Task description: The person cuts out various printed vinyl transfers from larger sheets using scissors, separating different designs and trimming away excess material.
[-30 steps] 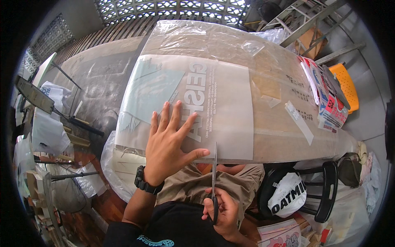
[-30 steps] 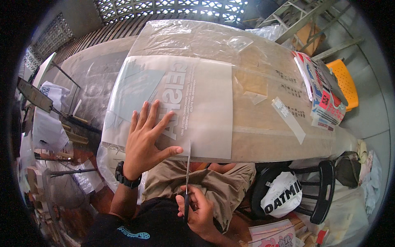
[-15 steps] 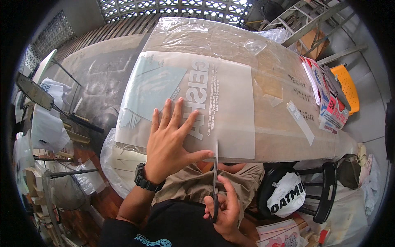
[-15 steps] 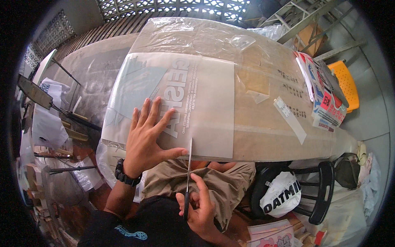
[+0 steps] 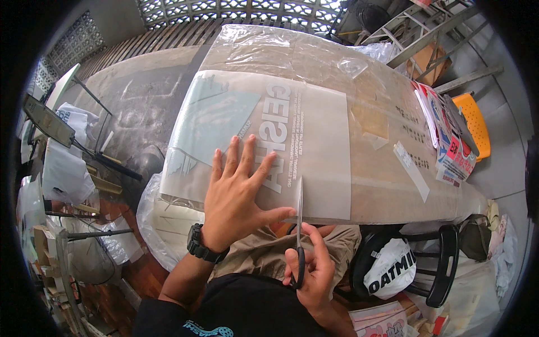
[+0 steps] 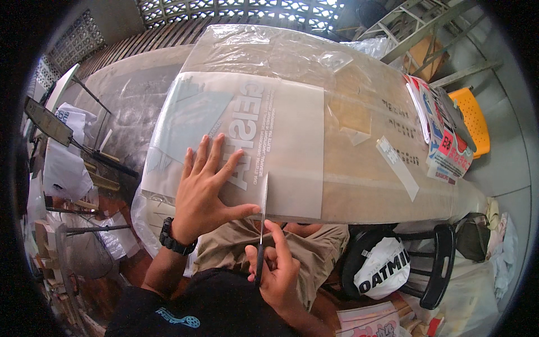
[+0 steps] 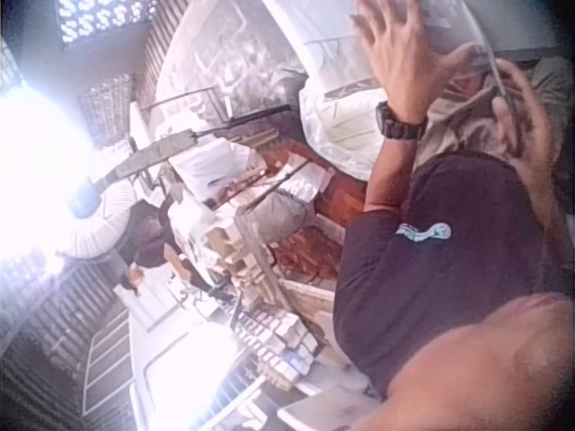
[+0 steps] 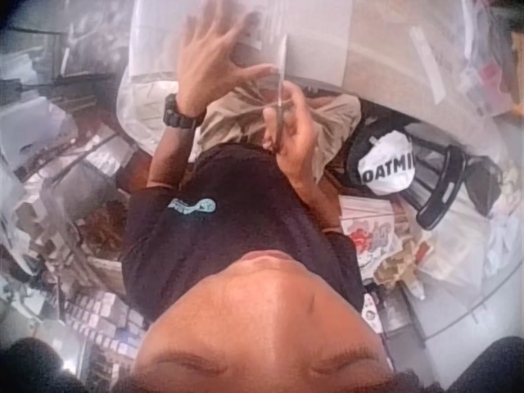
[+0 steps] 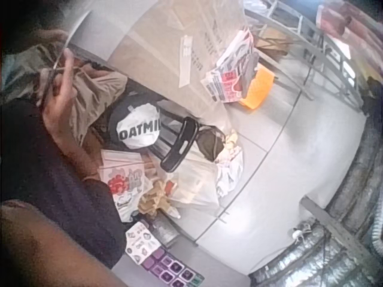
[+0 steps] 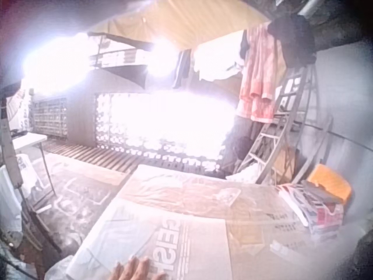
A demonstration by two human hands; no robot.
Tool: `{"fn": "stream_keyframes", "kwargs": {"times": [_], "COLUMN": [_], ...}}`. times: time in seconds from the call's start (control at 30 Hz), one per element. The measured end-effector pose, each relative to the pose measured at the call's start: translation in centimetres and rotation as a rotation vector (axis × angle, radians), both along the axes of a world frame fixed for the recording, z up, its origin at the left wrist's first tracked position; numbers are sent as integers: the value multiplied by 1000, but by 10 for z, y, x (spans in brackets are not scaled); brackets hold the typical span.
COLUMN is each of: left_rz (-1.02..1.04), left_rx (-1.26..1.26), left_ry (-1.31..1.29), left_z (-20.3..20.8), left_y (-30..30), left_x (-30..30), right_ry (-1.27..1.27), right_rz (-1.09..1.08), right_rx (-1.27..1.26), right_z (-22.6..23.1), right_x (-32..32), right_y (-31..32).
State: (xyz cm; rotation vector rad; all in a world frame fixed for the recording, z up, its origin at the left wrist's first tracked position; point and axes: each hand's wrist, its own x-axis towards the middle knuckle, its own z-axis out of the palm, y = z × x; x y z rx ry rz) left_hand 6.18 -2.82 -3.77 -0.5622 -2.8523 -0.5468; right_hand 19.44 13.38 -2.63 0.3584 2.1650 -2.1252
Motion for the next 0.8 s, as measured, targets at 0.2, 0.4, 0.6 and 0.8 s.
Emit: {"fn": "stream_keyframes", "kwargs": {"times": [0.2,0.4,0.6,0.8], "left_rz": [-7,-25,-26,-3], "left_rx": [16,40,60,25], "left_ry": [10,25,31,6], "left_z": [1,3,2,-2], "left_y": [-1,0,-1,-1], "left_x": [0,0,1,-1], "right_ry": [33,66,56,-16], "right_rz": [-8,-26,-40,-69], "right_rx": [-7,22,36,9], "right_z": [-2,-4,0,10], "right_x": [-14,-26,-36,-41], "right_y": [0,0,0,-4]}}
